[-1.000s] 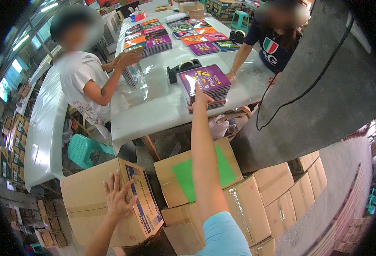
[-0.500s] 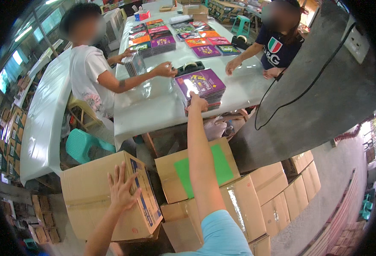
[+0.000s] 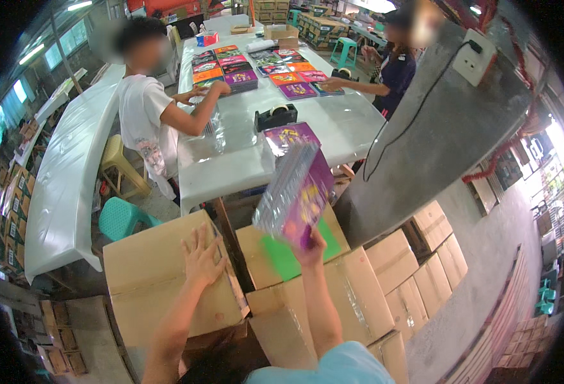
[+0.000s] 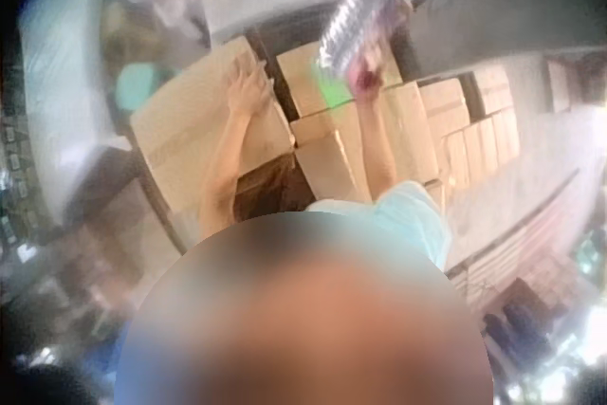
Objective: The person packs purple spiral notebooks into cardboard boxes, seals them with tape, and writes on the boxes. They also stack and move boxes within a warehouse-like area.
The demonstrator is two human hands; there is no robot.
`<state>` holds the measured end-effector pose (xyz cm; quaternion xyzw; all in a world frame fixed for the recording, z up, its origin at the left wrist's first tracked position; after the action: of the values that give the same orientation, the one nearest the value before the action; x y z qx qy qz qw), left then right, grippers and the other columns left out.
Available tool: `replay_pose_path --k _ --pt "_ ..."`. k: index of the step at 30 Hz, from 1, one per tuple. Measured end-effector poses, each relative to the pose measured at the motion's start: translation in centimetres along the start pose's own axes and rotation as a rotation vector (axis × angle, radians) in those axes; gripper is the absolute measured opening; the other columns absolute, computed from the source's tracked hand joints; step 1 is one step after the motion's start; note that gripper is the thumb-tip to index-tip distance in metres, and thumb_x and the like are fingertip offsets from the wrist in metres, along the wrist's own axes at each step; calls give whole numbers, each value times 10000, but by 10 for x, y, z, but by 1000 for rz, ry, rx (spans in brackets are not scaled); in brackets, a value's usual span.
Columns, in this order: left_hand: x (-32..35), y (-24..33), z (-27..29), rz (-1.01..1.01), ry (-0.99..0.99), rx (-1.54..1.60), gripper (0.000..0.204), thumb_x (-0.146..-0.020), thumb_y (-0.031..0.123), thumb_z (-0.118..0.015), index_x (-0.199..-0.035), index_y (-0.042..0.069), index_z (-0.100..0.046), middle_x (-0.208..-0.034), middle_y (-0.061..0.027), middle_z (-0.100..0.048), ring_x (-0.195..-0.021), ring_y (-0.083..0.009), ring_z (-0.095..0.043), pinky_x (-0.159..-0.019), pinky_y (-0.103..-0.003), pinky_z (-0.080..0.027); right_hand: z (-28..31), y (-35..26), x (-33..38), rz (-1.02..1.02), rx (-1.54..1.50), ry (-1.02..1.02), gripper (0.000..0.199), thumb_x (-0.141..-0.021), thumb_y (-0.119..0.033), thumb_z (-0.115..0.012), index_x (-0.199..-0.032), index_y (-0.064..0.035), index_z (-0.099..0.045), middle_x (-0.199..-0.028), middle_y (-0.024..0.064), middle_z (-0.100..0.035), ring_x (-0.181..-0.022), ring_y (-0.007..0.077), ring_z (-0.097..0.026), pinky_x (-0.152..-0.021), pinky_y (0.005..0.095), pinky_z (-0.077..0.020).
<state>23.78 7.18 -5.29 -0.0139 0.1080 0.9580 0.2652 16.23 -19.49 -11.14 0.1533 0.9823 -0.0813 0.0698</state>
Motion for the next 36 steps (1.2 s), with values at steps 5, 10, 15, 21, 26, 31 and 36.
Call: replay_pose_path --k 5,10,15,21,26,31,36 --pt "9 5 6 -37 -4 49 666 -786 522 -593 -1372 254 -425 -1520 -128 -188 -1396 -357 -161 -1097 -603 -76 -74 53 193 -325 69 133 747 -830 -428 -653 -1436 -209 -276 -1027 103 -571 -886 266 -583 -757 444 -500" --pt "34 2 6 -117 81 645 720 -848 561 -520 -1432 192 -317 -1512 -135 -218 -1386 -334 -204 -1111 -518 -135 -31 56 374 -330 220 439 718 -832 -406 -631 -1411 -142 -299 -1004 127 -604 -845 271 -624 -755 416 -532" --pt "216 92 -10 -112 -755 1783 837 -855 700 -342 -1467 141 -225 -1495 -125 -259 -1302 -256 -359 -1069 -412 -280 -52 56 458 -474 526 509 759 -733 -321 -747 -1319 14 -399 -1073 149 -617 -937 248 -635 -813 372 -540" --pt "421 50 -40 186 -1033 1605 846 -784 363 -721 -1427 28 -285 -1310 -149 -491 -1161 -217 -511 -953 -354 -449 -82 97 485 -982 923 485 805 -796 -302 -720 -1405 -25 -273 -1163 112 -572 -966 184 -602 -859 326 -502" --pt "576 -40 -101 812 -586 2194 539 -837 153 -657 -1313 11 -448 -1192 -143 -583 -1062 -232 -591 -934 -375 -472 -90 188 562 -819 641 771 839 -832 -269 -689 -1467 -97 -168 -1293 103 -481 -1017 198 -562 -860 373 -492" --pt "653 -71 -163 1095 -437 2336 523 -814 225 -694 -1251 39 -473 -1084 -116 -622 -922 -216 -635 -822 -386 -527 -70 256 576 -699 940 649 901 -751 -58 -672 -1466 -24 -125 -1356 143 -426 -1112 218 -519 -906 340 -460" --pt "651 -184 -204 894 -197 1044 821 -785 260 -722 -1443 132 -248 -1424 -158 -290 -1295 -303 -355 -1005 -484 -388 -21 275 533 -575 1307 521 906 -690 11 -628 -1445 50 -128 -1276 187 -473 -1058 232 -558 -842 308 -491"
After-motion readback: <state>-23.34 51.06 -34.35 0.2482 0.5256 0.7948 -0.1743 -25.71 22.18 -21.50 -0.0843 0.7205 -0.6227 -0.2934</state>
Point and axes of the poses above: each hand's wrist, its own x-axis away from the middle knuckle, its own z-axis out of the back of the hand, y = z × x, the point moved 9 cm from there along -x, towards the middle knuckle
